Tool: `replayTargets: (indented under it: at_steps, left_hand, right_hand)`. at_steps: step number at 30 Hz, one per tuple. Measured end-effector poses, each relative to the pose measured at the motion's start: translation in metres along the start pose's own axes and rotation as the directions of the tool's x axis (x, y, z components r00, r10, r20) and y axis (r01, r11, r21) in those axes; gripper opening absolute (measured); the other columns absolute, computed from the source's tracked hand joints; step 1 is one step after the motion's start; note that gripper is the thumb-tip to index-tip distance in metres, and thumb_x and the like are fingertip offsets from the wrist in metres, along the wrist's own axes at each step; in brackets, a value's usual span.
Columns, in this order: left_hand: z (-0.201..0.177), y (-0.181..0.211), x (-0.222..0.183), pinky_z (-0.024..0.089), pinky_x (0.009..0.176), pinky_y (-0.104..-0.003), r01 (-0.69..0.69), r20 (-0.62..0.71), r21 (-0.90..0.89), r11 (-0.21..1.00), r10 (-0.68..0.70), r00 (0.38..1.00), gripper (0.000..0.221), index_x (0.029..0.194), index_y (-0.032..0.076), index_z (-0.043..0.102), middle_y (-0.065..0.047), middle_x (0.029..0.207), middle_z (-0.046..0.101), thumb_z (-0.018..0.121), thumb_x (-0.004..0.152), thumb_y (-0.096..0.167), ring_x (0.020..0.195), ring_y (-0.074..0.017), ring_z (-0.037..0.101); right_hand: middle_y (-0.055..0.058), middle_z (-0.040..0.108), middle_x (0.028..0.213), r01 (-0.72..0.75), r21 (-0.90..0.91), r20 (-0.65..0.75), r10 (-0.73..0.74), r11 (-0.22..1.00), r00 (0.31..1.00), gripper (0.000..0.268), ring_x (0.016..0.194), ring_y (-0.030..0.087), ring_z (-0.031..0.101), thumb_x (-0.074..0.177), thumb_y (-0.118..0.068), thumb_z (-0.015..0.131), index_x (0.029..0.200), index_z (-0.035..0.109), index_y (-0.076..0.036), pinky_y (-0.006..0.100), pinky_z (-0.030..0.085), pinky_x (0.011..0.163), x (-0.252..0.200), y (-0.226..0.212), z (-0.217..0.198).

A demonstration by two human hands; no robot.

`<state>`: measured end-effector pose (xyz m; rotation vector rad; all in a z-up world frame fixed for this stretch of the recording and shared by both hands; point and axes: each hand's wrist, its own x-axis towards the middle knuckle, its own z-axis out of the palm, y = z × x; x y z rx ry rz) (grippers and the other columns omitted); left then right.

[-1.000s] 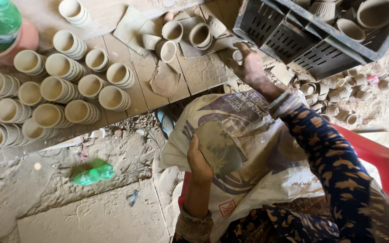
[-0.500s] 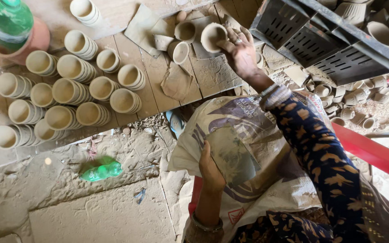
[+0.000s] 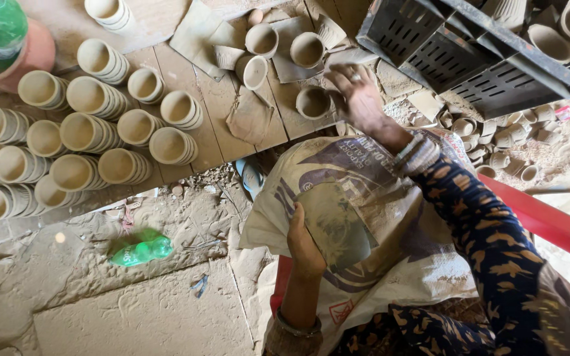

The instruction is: The person sits on a red chair and smooths the exterior and interior surfaces of small clay cups using a flat sanding tool. They handle the cups one at a time, rotating them to ensure even smoothing, and place the finished items onto a nearby wooden board.

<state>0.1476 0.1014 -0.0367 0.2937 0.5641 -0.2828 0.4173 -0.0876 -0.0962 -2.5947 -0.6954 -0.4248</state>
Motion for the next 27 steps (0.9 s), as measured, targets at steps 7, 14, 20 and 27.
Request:
replayTargets:
  at_steps: [7,14,20,27]
  left_hand:
    - [0.002,0.003,-0.002,0.054,0.097,-0.042,-0.034,0.018,0.012,0.999,0.034,0.999,0.053,0.137,0.000,0.058,-0.014,0.127,0.067,0.049,0.104,0.040,0.111,-0.0276,0.067]
    - [0.003,0.003,-0.005,0.054,0.096,-0.042,-0.046,0.020,0.041,0.998,0.045,0.999,0.053,0.135,-0.001,0.058,-0.014,0.125,0.068,0.047,0.105,0.041,0.110,-0.0277,0.068]
    - [0.003,0.008,-0.006,0.054,0.096,-0.042,-0.056,0.042,0.048,0.997,0.054,0.998,0.051,0.134,0.000,0.059,-0.013,0.123,0.069,0.047,0.106,0.042,0.108,-0.0275,0.068]
    - [-0.002,0.012,-0.006,0.054,0.095,-0.045,-0.075,0.045,0.075,0.994,0.072,0.996,0.052,0.134,0.002,0.060,-0.012,0.124,0.068,0.048,0.105,0.044,0.108,-0.0291,0.067]
  right_hand:
    - [0.017,0.057,0.147,-0.063,-0.309,0.218,0.135,0.949,0.967,0.031,0.141,0.033,0.037,0.089,-0.011,0.067,0.117,0.073,-0.024,0.064,0.017,0.118,0.085,0.016,0.033]
    - [0.015,0.069,0.130,-0.178,0.958,0.127,0.221,0.225,0.967,0.023,0.118,0.026,0.071,0.108,-0.001,0.056,0.122,0.072,-0.010,0.044,0.057,0.109,0.061,0.003,-0.004]
    - [0.020,0.063,0.139,-0.099,0.749,0.305,0.209,-0.655,0.929,0.022,0.125,0.035,0.066,0.108,-0.001,0.054,0.128,0.061,-0.002,0.052,0.055,0.106,-0.016,-0.046,-0.055]
    - [0.020,0.055,0.150,-0.099,0.581,0.421,0.194,-0.808,0.886,0.047,0.137,0.037,0.057,0.107,-0.011,0.053,0.153,0.045,-0.002,0.061,0.044,0.117,-0.062,-0.075,-0.091]
